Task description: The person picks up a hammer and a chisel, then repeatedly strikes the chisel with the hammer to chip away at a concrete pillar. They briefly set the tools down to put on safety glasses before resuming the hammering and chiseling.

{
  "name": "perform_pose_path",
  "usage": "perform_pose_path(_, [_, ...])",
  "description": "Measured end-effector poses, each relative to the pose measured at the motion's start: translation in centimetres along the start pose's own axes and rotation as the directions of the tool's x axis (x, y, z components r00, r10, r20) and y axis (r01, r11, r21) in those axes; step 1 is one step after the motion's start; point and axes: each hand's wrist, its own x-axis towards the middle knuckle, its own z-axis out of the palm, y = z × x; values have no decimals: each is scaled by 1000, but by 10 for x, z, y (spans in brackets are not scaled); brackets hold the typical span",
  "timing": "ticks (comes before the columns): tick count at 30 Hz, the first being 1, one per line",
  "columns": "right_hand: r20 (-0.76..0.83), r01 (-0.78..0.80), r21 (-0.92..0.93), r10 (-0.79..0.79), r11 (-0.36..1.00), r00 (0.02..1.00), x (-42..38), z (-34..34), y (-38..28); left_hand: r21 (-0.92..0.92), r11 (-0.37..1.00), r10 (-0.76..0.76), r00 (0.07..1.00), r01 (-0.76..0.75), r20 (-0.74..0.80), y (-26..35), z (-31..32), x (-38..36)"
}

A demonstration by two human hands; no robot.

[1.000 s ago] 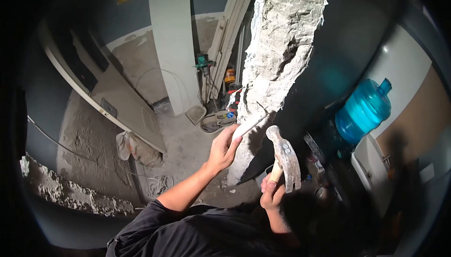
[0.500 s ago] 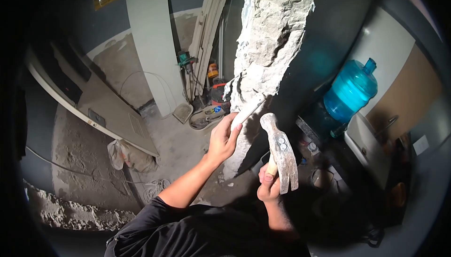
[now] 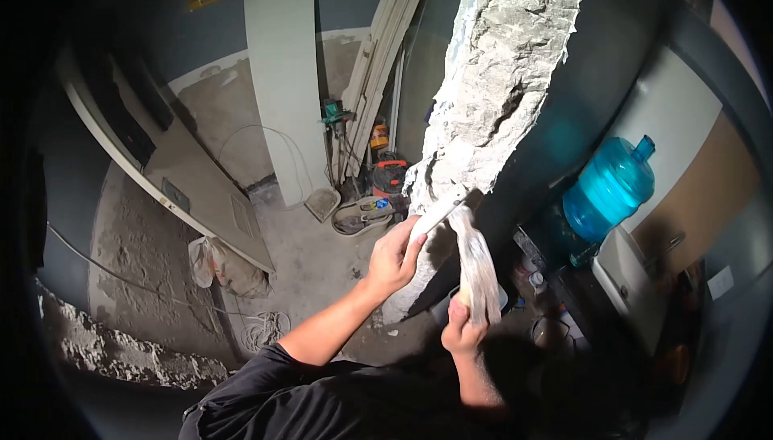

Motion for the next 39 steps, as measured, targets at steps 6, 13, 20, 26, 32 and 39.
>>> perform_pose_path(6, [-166,493,-73,-498,867,851,7,7,24,17,999,-30,999,29,23,12,-3,0])
perform_pose_path(13, [-183,262,203,-226,944,957,3,10,-12,59,998,-10,1000,9,21,11,-5,3])
perform_pose_path(20, [-21,-183,69,185,981,983,1,14,14,62,998,-23,999,21,29,10,-4,-4])
perform_pose_path(26, [-252,481,126,-441,867,861,20,10,-19,53,998,-35,999,33,35,12,-3,-1])
perform_pose_path(32, [-55,-217,48,219,975,974,7,7,5,42,999,-35,999,34,14,13,-5,-1])
perform_pose_path(39, [-356,477,195,-392,857,849,10,21,-4,69,993,-101,993,97,59,15,-5,3])
